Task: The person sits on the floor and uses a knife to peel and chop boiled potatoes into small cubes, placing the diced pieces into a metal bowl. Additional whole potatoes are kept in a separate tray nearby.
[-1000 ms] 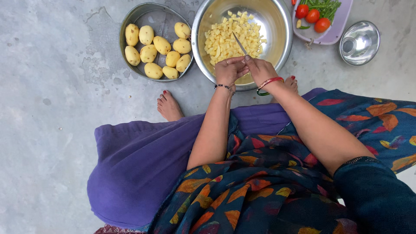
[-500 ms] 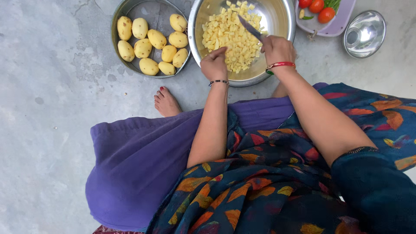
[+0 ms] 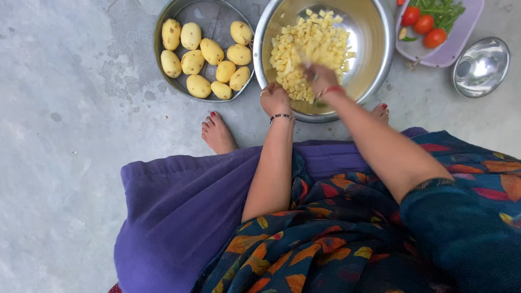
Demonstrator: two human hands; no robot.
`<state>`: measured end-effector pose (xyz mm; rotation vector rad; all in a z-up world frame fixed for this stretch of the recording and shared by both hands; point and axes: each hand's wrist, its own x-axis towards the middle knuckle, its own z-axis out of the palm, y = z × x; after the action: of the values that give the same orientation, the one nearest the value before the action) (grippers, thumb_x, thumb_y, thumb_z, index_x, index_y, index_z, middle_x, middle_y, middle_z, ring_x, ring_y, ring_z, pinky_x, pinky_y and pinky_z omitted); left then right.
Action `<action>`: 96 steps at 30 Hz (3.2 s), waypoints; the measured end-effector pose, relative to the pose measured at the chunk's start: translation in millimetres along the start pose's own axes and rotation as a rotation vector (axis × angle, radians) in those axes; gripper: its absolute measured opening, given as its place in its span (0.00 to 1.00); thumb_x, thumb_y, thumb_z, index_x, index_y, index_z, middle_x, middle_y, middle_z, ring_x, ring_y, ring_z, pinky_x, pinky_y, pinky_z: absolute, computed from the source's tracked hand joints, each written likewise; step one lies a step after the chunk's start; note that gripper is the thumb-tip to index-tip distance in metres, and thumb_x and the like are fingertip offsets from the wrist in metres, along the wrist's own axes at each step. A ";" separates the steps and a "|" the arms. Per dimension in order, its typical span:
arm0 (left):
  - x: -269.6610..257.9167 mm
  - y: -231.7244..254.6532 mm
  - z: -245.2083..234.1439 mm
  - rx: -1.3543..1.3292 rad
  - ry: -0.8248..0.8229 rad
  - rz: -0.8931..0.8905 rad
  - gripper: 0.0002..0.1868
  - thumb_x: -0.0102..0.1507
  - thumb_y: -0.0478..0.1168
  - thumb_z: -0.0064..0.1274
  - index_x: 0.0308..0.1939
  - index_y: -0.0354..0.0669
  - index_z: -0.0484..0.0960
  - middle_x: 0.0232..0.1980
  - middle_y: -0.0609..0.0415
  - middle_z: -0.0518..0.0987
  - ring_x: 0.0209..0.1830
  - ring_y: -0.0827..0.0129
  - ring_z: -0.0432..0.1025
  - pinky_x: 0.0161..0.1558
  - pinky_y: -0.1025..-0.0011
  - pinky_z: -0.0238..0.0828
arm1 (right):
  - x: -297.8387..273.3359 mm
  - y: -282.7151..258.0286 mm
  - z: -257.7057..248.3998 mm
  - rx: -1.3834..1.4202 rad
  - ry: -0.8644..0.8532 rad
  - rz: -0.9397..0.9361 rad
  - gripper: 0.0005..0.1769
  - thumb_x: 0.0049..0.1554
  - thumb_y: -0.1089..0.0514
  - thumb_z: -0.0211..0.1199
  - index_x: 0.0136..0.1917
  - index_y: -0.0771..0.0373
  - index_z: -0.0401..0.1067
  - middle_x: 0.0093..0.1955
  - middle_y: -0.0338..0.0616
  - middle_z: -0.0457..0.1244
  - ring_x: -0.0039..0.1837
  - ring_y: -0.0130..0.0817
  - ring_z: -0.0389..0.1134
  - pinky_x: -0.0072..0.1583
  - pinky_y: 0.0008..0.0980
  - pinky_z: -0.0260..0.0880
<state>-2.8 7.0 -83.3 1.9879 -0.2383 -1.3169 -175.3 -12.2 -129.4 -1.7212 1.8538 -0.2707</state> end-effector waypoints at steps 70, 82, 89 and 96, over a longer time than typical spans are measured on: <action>-47.6 39.9 -5.1 -0.440 -0.829 -0.080 0.09 0.63 0.24 0.55 0.47 0.22 0.83 0.39 0.43 0.84 0.36 0.65 0.80 0.41 0.72 0.82 | -76.5 -103.6 -124.0 0.146 0.052 0.151 0.32 0.69 0.39 0.50 0.43 0.71 0.74 0.34 0.55 0.64 0.38 0.46 0.68 0.43 0.42 0.66; -39.8 25.8 4.2 -0.482 -0.761 -0.128 0.07 0.63 0.24 0.56 0.45 0.22 0.84 0.39 0.43 0.83 0.33 0.66 0.79 0.38 0.73 0.82 | -76.7 -109.0 -117.1 0.071 0.010 0.180 0.35 0.69 0.37 0.50 0.40 0.73 0.70 0.34 0.62 0.63 0.39 0.56 0.67 0.44 0.48 0.64; -36.2 14.9 8.8 -0.397 -0.719 -0.112 0.08 0.63 0.25 0.57 0.46 0.24 0.85 0.39 0.45 0.84 0.33 0.69 0.77 0.37 0.75 0.80 | -75.7 -108.9 -114.9 0.106 0.031 0.160 0.31 0.69 0.38 0.48 0.44 0.68 0.74 0.36 0.62 0.65 0.42 0.60 0.68 0.46 0.49 0.66; -33.2 6.8 12.0 -0.446 -0.725 -0.105 0.10 0.63 0.23 0.53 0.47 0.22 0.83 0.43 0.44 0.84 0.37 0.67 0.79 0.41 0.72 0.83 | -81.2 -117.6 -115.8 -0.102 0.064 0.113 0.29 0.67 0.39 0.53 0.42 0.68 0.71 0.34 0.61 0.66 0.41 0.61 0.69 0.44 0.53 0.65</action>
<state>-26.8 13.7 -57.3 1.1148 -0.1546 -1.9267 -139.8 21.2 47.9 -1.6842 2.0357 -0.1912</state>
